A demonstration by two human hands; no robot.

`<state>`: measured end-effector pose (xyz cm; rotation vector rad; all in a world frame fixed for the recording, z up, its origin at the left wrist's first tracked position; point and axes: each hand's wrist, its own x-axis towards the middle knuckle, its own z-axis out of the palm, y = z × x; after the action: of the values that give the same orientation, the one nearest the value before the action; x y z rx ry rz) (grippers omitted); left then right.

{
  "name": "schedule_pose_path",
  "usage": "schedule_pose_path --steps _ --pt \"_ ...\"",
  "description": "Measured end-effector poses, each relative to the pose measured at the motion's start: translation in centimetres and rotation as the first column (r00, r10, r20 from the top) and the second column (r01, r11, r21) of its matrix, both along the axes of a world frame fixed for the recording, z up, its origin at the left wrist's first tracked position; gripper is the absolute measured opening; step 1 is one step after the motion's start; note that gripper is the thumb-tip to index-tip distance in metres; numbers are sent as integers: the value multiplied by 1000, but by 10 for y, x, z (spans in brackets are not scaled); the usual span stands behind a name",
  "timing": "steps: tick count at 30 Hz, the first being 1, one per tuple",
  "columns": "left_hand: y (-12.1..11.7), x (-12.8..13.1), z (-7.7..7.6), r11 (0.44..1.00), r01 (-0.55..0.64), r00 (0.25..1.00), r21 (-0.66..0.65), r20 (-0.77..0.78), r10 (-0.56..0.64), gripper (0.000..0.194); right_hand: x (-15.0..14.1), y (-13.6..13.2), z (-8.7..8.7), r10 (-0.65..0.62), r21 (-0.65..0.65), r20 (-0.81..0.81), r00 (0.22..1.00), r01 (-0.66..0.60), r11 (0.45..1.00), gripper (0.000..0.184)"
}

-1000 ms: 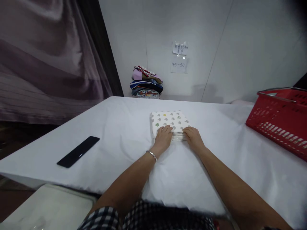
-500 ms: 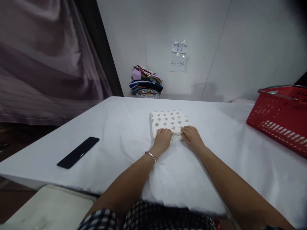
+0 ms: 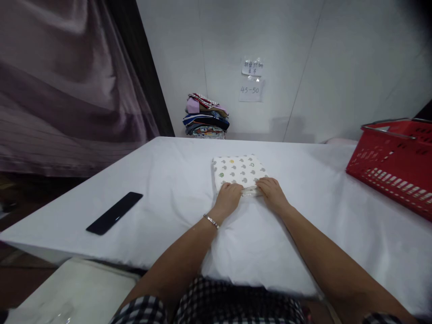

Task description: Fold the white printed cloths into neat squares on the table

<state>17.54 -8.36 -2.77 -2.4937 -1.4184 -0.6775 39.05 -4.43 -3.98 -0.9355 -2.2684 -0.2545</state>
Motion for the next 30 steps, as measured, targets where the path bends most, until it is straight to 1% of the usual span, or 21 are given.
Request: schedule_pose_path --steps 2,5,9,12,15,19,24,30 --pt "-4 -2 4 999 -33 999 4 39 33 16 1 0 0 4 -16 5 1000 -4 1000 24" --pt "-6 -3 7 998 -67 996 13 54 67 10 3 -1 1 32 -59 19 999 -31 998 23" --pt "-3 -4 4 996 -88 996 23 25 88 13 6 -3 3 73 -96 32 997 -70 993 27" --pt "-2 -5 4 997 -81 997 15 17 81 13 6 -2 3 81 -110 40 996 -76 991 28" --pt "-5 -7 6 998 -63 997 2 48 63 8 8 1 2 76 -120 41 996 -71 990 27" --pt "-9 -11 10 995 -100 992 -21 79 101 13 10 3 1 93 -135 36 995 -87 987 28" --pt "-9 -14 13 989 -127 991 -79 41 130 13 11 5 0 112 -134 22 993 -108 985 30" --pt "-4 -10 14 976 -189 982 -109 -42 185 17 5 1 1 77 -104 34 996 -73 992 29"
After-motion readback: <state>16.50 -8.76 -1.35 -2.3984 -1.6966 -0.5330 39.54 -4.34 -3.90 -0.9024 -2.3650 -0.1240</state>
